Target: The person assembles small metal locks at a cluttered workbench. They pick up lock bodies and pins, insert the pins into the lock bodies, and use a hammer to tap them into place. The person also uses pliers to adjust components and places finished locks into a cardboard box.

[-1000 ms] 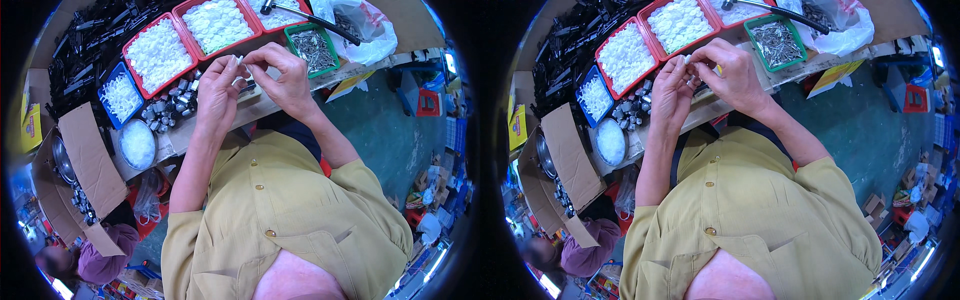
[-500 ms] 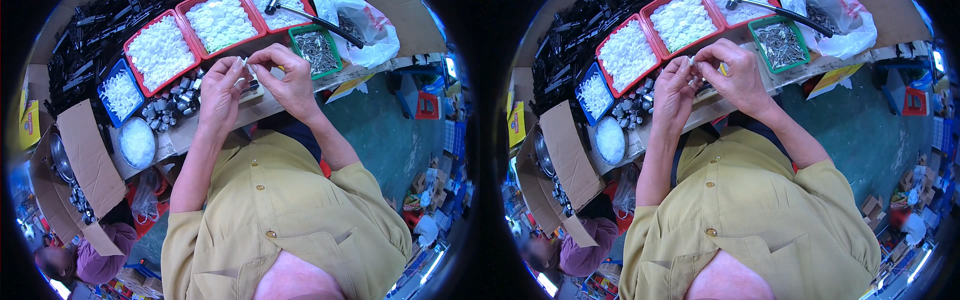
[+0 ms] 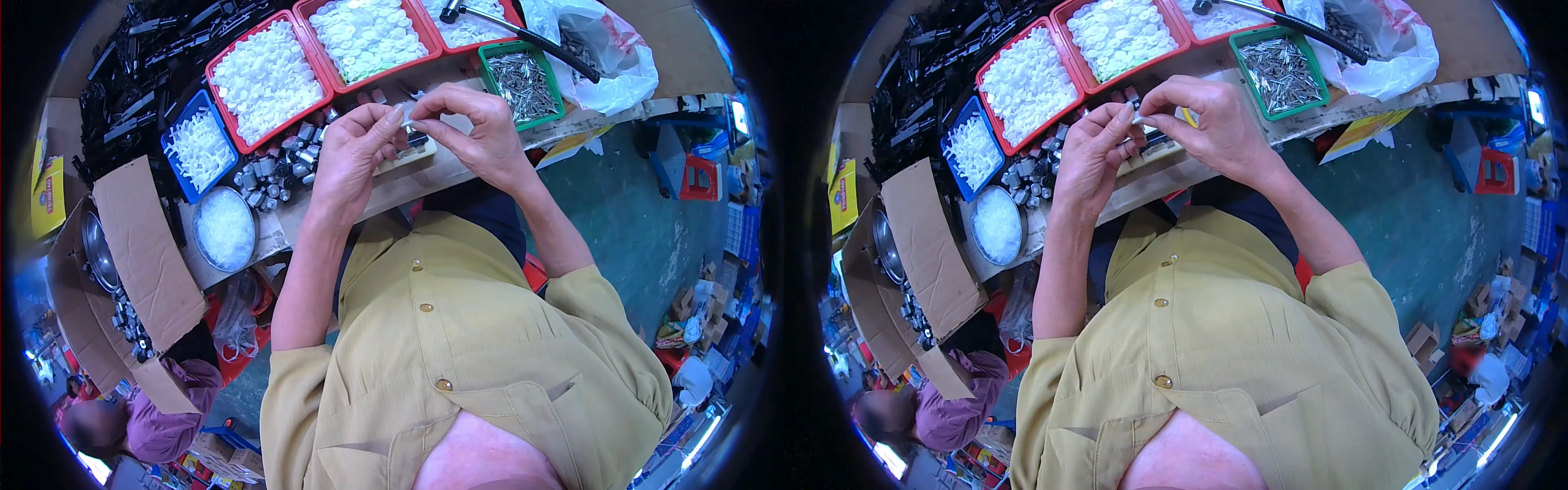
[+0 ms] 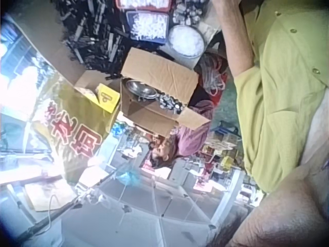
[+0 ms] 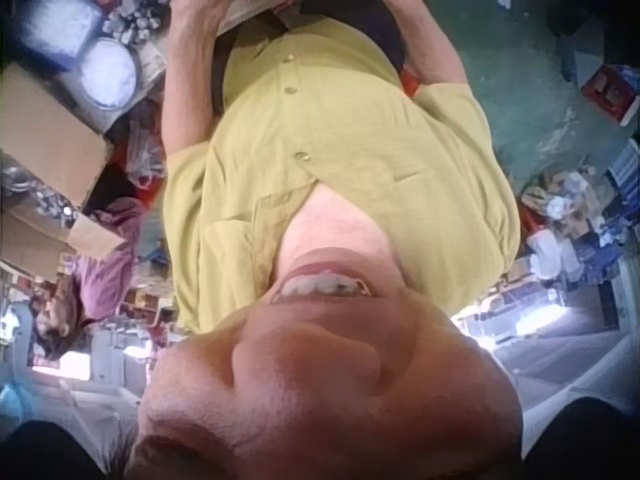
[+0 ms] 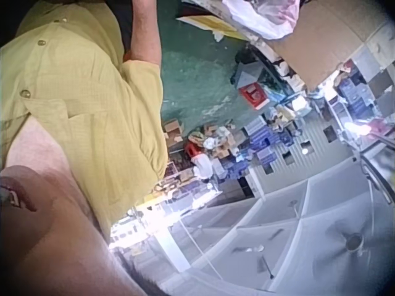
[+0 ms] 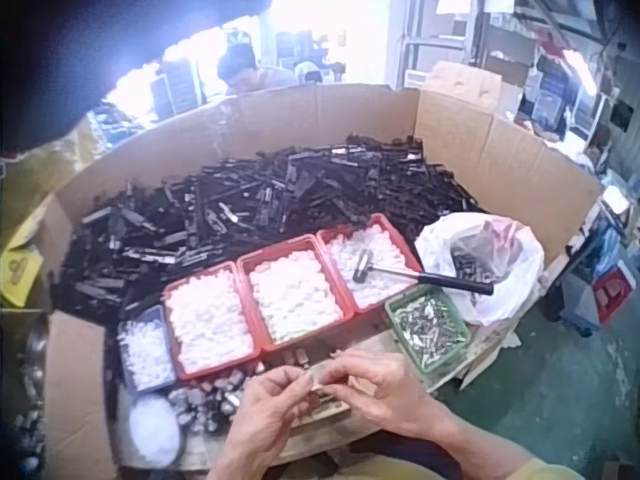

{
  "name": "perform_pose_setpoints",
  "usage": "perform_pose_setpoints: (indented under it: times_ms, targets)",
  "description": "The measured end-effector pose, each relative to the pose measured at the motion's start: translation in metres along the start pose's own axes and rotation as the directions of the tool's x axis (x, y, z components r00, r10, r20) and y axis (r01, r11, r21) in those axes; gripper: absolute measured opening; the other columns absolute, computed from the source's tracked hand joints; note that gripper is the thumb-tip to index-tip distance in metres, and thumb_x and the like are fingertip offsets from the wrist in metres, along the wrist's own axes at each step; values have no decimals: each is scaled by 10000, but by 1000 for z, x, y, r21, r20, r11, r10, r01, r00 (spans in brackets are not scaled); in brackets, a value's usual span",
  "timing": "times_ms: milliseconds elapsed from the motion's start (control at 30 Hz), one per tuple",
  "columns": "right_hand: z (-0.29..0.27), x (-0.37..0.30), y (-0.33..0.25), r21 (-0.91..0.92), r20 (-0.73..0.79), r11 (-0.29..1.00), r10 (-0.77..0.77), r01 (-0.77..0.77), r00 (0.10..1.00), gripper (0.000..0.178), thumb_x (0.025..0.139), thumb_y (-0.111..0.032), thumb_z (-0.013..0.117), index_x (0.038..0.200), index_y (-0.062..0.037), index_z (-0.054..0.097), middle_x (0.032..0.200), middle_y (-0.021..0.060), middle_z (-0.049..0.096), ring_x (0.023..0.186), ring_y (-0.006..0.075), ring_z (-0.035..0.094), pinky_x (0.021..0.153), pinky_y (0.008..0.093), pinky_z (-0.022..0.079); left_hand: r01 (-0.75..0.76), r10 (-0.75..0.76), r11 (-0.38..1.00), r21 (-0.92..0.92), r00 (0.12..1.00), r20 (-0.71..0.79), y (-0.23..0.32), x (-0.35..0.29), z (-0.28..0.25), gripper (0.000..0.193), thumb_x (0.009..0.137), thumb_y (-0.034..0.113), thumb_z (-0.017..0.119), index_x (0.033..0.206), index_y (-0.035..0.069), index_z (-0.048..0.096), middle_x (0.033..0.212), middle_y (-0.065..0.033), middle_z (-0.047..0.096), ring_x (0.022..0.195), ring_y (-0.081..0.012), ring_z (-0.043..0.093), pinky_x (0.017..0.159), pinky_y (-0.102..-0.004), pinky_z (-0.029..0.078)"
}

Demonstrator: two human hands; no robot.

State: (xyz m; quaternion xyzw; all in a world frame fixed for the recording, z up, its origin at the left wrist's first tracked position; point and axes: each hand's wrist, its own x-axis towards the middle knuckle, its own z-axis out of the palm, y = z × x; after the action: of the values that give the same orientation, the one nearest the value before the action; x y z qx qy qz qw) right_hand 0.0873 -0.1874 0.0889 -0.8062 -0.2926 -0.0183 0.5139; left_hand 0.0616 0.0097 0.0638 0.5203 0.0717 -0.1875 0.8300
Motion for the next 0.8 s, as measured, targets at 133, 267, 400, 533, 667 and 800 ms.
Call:
perform_pose_setpoints:
  times_ms: [133,267,400,533,667,800]
  targets:
    - [3,-4,4,32,-26,999,-18,19,999,120,859,-25,692,969,19,679,887,123,692,828,231,684,747,319,524,-195,199,979,60,977,-76,-2,-13,12,164,948,118,669,1075,25,624,959,-24,645,840,-98,619,714,-221,470]
    - [9,-6,5,69,-39,995,-67,70,997,106,854,-15,689,955,15,676,877,124,691,811,239,684,729,324,523,-361,377,885,294,926,3,-11,-16,9,270,875,-4,719,1124,14,616,1050,-33,637,883,-84,622,758,-216,497]
    - [14,-8,4,77,-31,995,-56,59,998,101,849,-12,690,947,8,674,870,124,691,794,246,682,715,330,524,-337,361,855,394,932,14,-12,-20,4,281,855,-24,735,1105,0,610,1028,-31,639,886,-80,614,777,-227,508]
    - [16,-8,0,44,-6,996,-79,79,997,103,846,-12,691,945,6,670,872,123,689,792,244,681,714,330,525,-370,397,815,447,917,36,-15,-22,-2,262,861,-8,735,1091,0,610,1017,-30,638,884,-83,612,772,-226,504]
    - [19,-8,-4,35,36,997,-68,66,997,105,843,-9,691,942,12,663,883,119,687,812,235,679,727,328,527,-383,417,791,477,908,39,-16,-25,-6,252,860,11,745,1074,5,611,1005,-24,633,875,-85,604,775,-228,497]
    - [22,-7,-7,14,79,998,-60,59,995,117,837,-5,698,947,19,666,888,113,685,829,224,674,742,320,525,-389,438,749,536,898,40,-16,-31,-11,305,829,40,781,1086,20,618,993,-10,631,877,-82,585,774,-237,487]
